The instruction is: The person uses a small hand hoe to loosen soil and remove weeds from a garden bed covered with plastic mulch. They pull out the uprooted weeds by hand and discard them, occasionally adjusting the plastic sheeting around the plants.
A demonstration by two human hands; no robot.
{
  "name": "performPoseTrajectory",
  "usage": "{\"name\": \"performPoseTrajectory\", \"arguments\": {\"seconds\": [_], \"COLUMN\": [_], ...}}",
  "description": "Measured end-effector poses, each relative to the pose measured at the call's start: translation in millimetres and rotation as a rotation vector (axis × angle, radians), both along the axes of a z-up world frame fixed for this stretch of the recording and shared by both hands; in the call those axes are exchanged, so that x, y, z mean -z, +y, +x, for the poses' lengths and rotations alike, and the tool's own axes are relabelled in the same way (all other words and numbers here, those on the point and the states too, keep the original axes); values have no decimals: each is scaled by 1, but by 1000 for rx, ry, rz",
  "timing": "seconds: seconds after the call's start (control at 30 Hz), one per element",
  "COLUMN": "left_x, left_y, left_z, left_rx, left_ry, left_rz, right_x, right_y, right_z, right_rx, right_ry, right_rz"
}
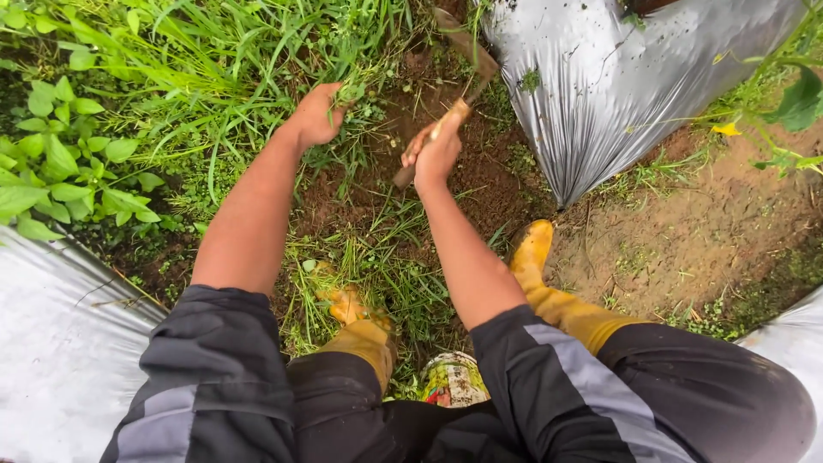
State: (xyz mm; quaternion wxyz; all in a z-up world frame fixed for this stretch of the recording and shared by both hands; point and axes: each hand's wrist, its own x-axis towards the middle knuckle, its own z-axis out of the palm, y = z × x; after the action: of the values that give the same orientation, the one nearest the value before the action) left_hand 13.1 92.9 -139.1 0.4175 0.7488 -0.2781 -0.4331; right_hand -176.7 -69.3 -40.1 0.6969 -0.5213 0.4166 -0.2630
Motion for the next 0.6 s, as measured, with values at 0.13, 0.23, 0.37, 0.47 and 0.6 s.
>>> {"name": "performPoseTrajectory", "arguments": {"seconds": [0.13,0.23,0.37,0.47,0.6], "left_x": [-78,-64,-36,-54,-91], "left_y": [-15,-16,-3,10,39], "left_z": [-10,-5,-27,-54,-91], "left_rx": [-174,-314,37,25,18], "left_ry": [233,336,-314,-320,-282], "left_rz": [52,189,12,75,303], "right_x": [-29,6,3,-8,-14], "right_y": [32,50,54,30,-4], "right_z": [-25,-71,-95,-76,-45], "right_rx": [-280,-537,-327,-155,-53], "right_ry": [182,456,301,203,150], "right_rz": [-21,-13,27,-122,-277]}}
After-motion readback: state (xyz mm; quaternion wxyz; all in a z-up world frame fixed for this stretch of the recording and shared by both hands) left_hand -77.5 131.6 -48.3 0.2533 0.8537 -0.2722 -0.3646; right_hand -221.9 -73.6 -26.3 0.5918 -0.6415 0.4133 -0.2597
